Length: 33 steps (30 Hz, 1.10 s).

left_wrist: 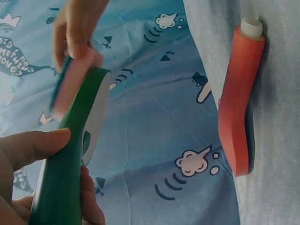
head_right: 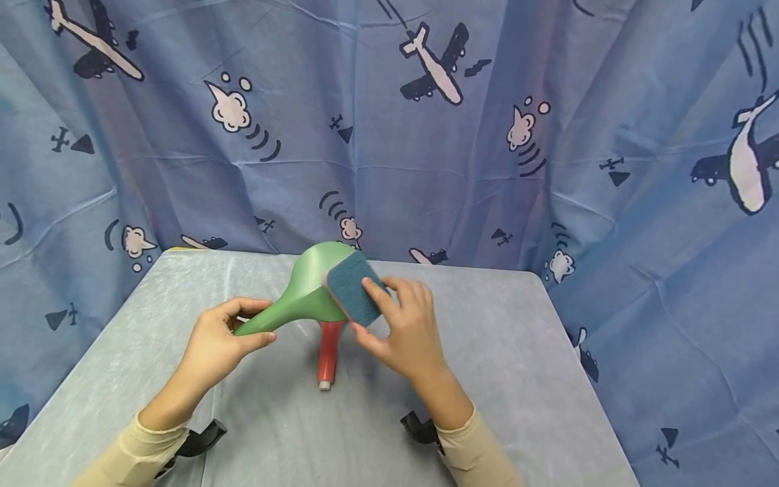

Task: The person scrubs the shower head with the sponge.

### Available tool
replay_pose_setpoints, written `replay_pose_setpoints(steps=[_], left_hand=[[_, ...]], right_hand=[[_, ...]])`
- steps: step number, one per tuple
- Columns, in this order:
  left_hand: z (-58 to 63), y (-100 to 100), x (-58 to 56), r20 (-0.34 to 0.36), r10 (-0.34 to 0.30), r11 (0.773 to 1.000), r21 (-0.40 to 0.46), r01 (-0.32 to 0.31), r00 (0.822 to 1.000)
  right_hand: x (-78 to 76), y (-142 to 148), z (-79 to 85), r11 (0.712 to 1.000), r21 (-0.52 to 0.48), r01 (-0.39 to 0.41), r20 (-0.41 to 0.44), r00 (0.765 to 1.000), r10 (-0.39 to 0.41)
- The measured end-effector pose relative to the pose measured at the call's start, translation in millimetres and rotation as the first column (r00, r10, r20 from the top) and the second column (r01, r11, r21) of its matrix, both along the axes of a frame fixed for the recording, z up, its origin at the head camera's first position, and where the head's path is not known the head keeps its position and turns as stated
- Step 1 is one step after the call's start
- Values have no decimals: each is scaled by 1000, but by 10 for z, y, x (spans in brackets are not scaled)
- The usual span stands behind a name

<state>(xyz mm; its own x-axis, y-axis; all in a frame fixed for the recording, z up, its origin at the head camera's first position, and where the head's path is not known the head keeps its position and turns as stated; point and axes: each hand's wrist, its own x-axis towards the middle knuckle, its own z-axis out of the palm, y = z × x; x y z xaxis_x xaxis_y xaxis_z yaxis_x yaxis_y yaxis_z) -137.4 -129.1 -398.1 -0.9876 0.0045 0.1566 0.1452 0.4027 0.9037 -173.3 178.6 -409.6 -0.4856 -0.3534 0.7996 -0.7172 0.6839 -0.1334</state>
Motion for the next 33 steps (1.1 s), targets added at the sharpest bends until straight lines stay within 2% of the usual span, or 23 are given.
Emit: replay_pose_setpoints(steps=[2,4,7,10,12,15,18,20,23,26,28,30,33], left_hand=[[1,10,5,-11,-6,1000,6,6,1000],[-1,23,11,-17,-10,1000,9,10,1000],[-4,38,21,-24,-11,1000,2,11,1000],[-9,48,27,-24,-13,1000,-11,13,1000],[-16,52,26,-22,-16,1000,-19,16,1000],[-26,51,18,-19,-20,1000,-23,20,1000],[-34,47,7,-23,-24,999,-34,24,999],[-41,37,3,-31,-27,999,-43,26,999],[-45,27,3,-49,-30,998,-57,27,998],[-49,22,2,-67,-25,998,-65,21,997],[-49,22,1,-74,-24,998,-65,19,997],[-50,24,-2,-74,-23,998,-61,19,997],[-42,24,1,-73,-28,998,-52,24,997]], right_hand=[[-46,90,7,997,-55,55,59,997,-51],[-61,133,11,995,-75,70,88,994,-64],[-22,86,5,999,-44,-4,58,998,6],[58,-24,5,992,66,-103,-13,994,104],[89,-64,20,984,122,-133,-40,990,139],[64,-6,48,991,104,-80,-19,996,82],[-5,138,67,1000,13,15,67,998,-16],[-35,200,69,998,-24,53,108,993,-50],[-22,186,60,1000,-11,7,99,995,-6],[46,75,59,992,80,-94,41,995,90],[86,20,72,982,131,-134,19,991,133],[90,18,91,984,133,-121,6,993,122],[47,118,116,998,61,-29,38,999,27]])
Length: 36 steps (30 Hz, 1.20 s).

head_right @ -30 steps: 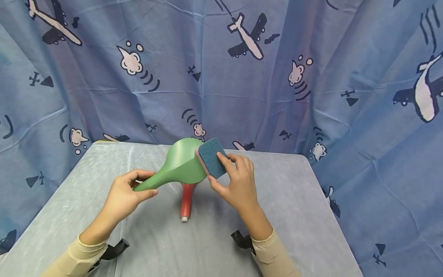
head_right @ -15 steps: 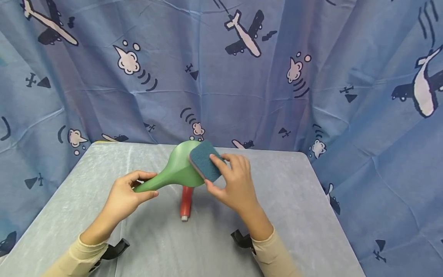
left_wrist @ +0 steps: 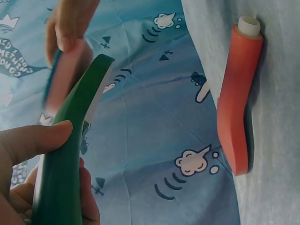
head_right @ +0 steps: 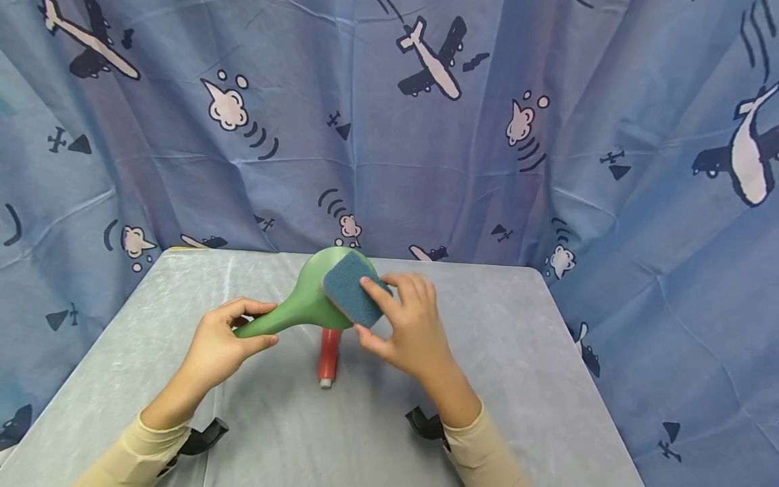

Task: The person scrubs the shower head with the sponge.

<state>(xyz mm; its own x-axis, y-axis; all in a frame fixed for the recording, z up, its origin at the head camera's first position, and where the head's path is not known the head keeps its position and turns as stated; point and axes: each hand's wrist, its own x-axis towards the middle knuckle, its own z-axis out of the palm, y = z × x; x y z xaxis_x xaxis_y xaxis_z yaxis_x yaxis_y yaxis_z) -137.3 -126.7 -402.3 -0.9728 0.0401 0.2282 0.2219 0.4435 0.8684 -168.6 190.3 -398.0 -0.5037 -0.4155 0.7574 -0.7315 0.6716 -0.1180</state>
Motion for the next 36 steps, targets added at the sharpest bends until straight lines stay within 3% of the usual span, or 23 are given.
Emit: replay_pose_setpoints(steps=[5,9,13,15,17,22,24,27,32,36], left_hand=[[23,-12,9,-2,-10,1000,-2,10,1000],[30,-27,8,-15,-3,1000,-6,3,1000],[25,-30,-1,-23,1,1000,-11,-1,1000],[20,-32,-6,-22,2,1000,-17,-2,1000],[21,-35,-11,-22,3,1000,-15,-3,1000],[39,-50,-4,-25,-2,1000,-3,1,1000],[41,-53,7,-21,-4,1000,0,4,1000],[42,-53,21,-19,-4,1000,-2,4,1000],[23,-24,13,-6,-7,1000,-11,7,1000],[8,-2,12,6,-24,1000,-8,24,1000]], right_hand=[[-62,181,13,988,-83,128,80,989,-122],[-29,108,4,995,-70,74,48,996,-71],[56,-80,-14,999,17,-45,-28,999,46],[90,-133,-12,997,44,-66,-38,997,68],[85,-123,-10,999,34,-42,-25,999,42],[0,40,-21,992,-64,111,76,991,-106],[-10,56,-29,987,-89,132,88,988,-124],[13,-2,-33,994,-76,73,48,996,-70],[76,-122,-12,998,30,-47,-20,999,47],[58,-56,13,1000,-2,19,13,1000,-19]])
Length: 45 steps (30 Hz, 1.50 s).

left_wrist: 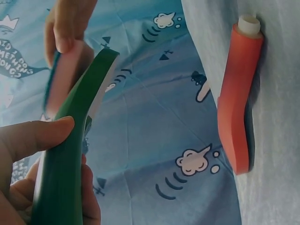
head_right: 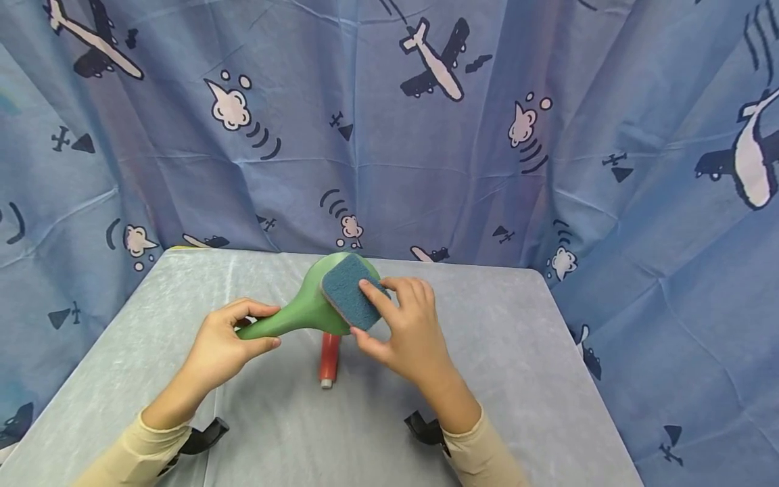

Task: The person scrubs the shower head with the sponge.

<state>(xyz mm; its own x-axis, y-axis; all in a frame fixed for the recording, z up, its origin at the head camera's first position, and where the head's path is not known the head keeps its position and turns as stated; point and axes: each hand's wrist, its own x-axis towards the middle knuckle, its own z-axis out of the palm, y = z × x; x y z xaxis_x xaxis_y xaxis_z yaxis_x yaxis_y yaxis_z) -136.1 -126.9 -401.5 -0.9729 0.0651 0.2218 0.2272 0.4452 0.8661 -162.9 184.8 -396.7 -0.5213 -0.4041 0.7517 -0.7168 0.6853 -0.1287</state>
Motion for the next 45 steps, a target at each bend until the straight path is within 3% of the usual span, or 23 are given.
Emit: replay_pose_setpoints(steps=[3,6,15,23,26,31,33,37,39,45], left_hand=[[-4,7,9,-3,-17,1000,5,17,1000],[-8,5,17,-15,-26,1000,4,26,1000],[-17,3,19,-31,-10,1000,-25,9,999],[-22,13,30,-48,-33,999,-26,31,998],[-22,11,34,-55,-34,999,-36,32,998],[-34,26,15,-54,-30,998,-48,28,998],[-42,37,10,-54,-35,998,-46,32,998],[-45,50,23,-63,-39,999,-39,37,997],[-45,51,32,-71,-39,998,-45,36,997],[-42,53,33,-82,-30,997,-76,24,996]], right_hand=[[-30,95,11,994,-57,90,45,995,-88],[-35,124,16,989,-85,124,61,991,-119],[42,-48,11,998,45,-53,-2,999,53],[-48,104,-11,986,-116,121,70,991,-114],[-27,49,-34,992,-103,76,55,996,-71],[23,-71,-33,998,12,-60,4,998,60],[-3,-42,-29,1000,-7,-26,4,1000,26],[-91,100,-40,987,-111,119,50,992,-114],[-107,121,-52,982,-126,141,66,989,-133],[1,-114,-58,1000,-15,-8,6,1000,8]])
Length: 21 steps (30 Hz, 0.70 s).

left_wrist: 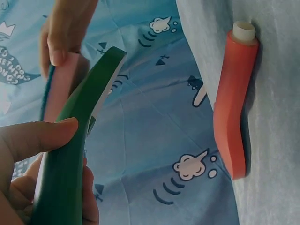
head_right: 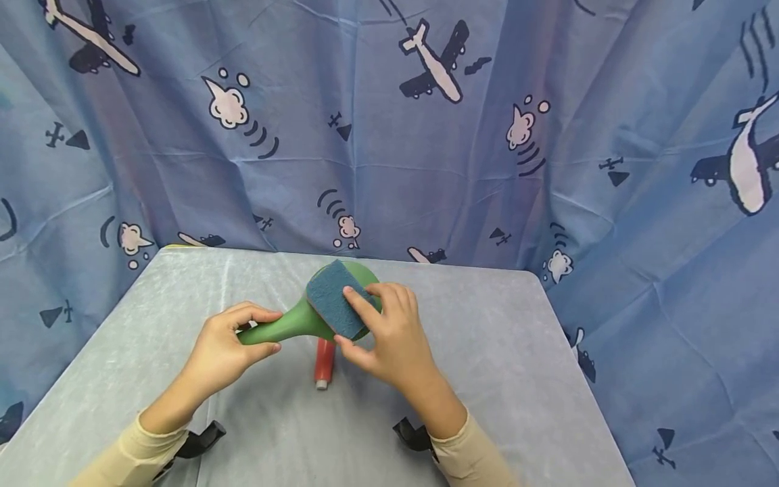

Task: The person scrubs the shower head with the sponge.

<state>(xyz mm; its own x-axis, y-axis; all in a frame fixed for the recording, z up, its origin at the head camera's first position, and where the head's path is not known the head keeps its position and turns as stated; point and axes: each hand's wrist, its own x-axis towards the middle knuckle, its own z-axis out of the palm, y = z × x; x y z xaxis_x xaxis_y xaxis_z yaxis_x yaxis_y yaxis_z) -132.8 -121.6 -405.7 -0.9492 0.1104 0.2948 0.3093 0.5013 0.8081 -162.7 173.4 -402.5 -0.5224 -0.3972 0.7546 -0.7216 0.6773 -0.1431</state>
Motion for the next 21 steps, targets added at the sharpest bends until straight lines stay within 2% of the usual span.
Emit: replay_pose_setpoints(steps=[3,8,10,16,18,21], left_hand=[[2,6,-2,-6,-2,1000,-1,2,1000],[14,19,15,-15,-20,1000,6,20,1000],[12,26,24,-18,-20,1000,5,20,1000],[-24,56,30,-64,-16,998,-64,12,998],[-30,65,28,-84,-16,996,-87,9,996],[-26,70,32,-94,-18,995,-95,9,995]], right_hand=[[-4,-6,3,1000,3,19,-8,1000,-19],[-73,151,1,981,-126,149,65,988,-142],[-61,152,-10,981,-137,140,65,989,-132],[25,-4,-27,1000,-19,-4,8,1000,4],[8,-7,-28,999,-29,19,17,1000,-18],[-58,66,-44,989,-97,110,62,993,-104]])
